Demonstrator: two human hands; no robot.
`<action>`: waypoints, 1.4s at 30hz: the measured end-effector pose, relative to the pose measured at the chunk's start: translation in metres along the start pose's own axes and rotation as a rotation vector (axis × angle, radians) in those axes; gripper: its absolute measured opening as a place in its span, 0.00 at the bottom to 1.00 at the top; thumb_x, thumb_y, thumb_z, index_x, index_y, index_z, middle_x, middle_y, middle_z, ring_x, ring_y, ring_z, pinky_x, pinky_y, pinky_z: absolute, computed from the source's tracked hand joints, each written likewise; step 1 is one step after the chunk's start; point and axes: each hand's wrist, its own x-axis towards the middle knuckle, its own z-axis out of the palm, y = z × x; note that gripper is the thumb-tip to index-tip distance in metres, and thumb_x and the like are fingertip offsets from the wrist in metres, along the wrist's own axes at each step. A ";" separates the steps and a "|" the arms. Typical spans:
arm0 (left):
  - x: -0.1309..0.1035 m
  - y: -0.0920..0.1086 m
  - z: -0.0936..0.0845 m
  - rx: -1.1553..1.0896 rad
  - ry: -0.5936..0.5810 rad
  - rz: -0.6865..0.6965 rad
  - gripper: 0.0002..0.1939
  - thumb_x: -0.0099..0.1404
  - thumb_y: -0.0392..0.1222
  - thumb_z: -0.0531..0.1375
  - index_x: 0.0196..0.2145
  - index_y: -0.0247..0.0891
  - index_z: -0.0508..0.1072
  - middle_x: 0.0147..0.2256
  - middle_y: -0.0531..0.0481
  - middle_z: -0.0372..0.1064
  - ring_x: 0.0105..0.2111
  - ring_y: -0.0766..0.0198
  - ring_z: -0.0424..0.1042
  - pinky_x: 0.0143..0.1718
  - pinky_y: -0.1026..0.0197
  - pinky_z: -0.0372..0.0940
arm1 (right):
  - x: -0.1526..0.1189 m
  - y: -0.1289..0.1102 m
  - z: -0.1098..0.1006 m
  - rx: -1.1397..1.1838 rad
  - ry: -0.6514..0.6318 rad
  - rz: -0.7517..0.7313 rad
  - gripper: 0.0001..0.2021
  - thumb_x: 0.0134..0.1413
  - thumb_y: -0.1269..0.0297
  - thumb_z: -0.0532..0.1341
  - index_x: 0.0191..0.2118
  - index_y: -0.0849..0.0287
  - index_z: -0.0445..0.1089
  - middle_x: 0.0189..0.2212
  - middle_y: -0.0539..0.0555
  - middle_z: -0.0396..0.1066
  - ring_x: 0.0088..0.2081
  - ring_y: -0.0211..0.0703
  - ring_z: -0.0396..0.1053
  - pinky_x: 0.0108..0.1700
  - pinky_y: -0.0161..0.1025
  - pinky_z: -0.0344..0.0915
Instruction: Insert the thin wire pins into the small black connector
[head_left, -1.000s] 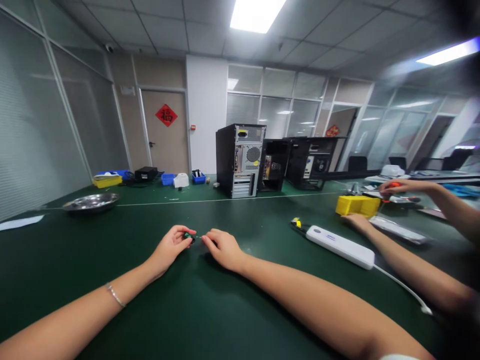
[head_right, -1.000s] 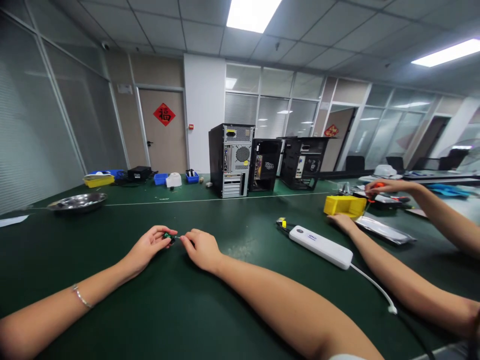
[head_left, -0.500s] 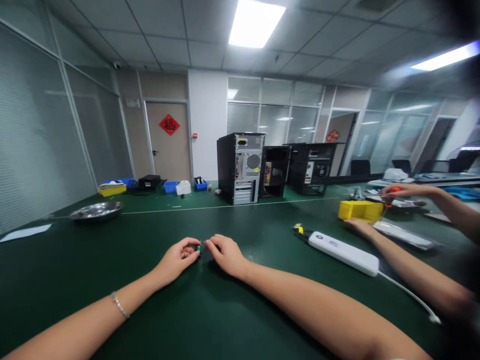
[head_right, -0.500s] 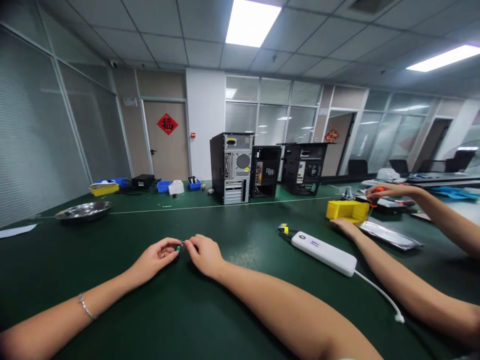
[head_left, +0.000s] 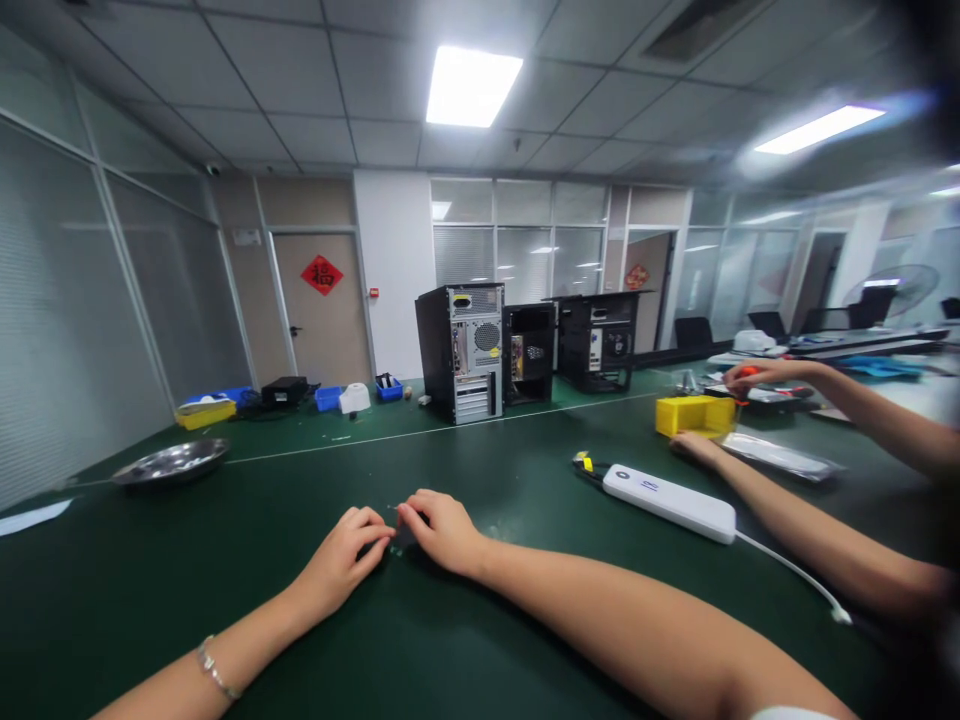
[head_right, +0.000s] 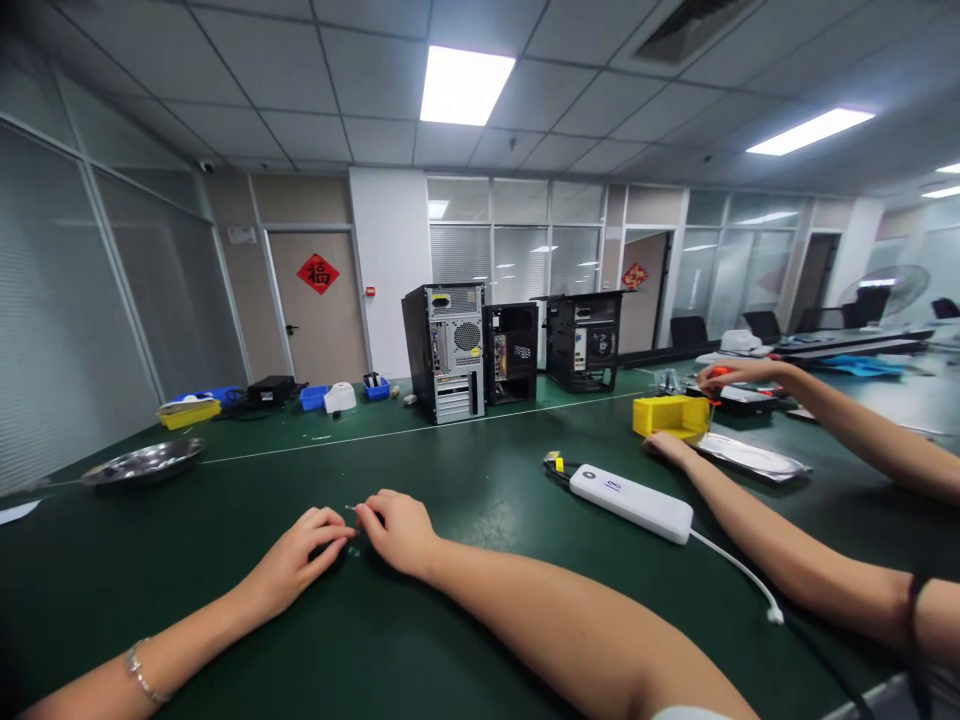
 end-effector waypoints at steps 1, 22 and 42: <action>0.000 -0.001 0.000 0.000 -0.007 0.002 0.15 0.68 0.43 0.50 0.42 0.41 0.76 0.39 0.46 0.69 0.41 0.56 0.66 0.46 0.54 0.61 | 0.000 0.000 0.000 0.001 0.000 0.000 0.16 0.65 0.61 0.50 0.32 0.57 0.72 0.30 0.50 0.69 0.35 0.36 0.67 0.37 0.31 0.58; 0.002 -0.019 -0.020 -0.259 -0.176 -0.105 0.20 0.56 0.51 0.64 0.43 0.40 0.71 0.40 0.49 0.69 0.42 0.58 0.68 0.47 0.57 0.62 | 0.001 -0.002 -0.015 -0.064 -0.364 -0.157 0.14 0.51 0.65 0.62 0.45 0.53 0.73 0.41 0.51 0.75 0.40 0.42 0.71 0.40 0.34 0.61; 0.004 -0.014 -0.005 -0.504 0.008 -0.188 0.20 0.55 0.43 0.65 0.44 0.37 0.68 0.34 0.50 0.70 0.35 0.61 0.70 0.40 0.58 0.66 | 0.013 0.001 -0.015 0.001 -0.457 0.089 0.17 0.41 0.55 0.70 0.39 0.55 0.74 0.29 0.47 0.72 0.29 0.36 0.67 0.29 0.30 0.57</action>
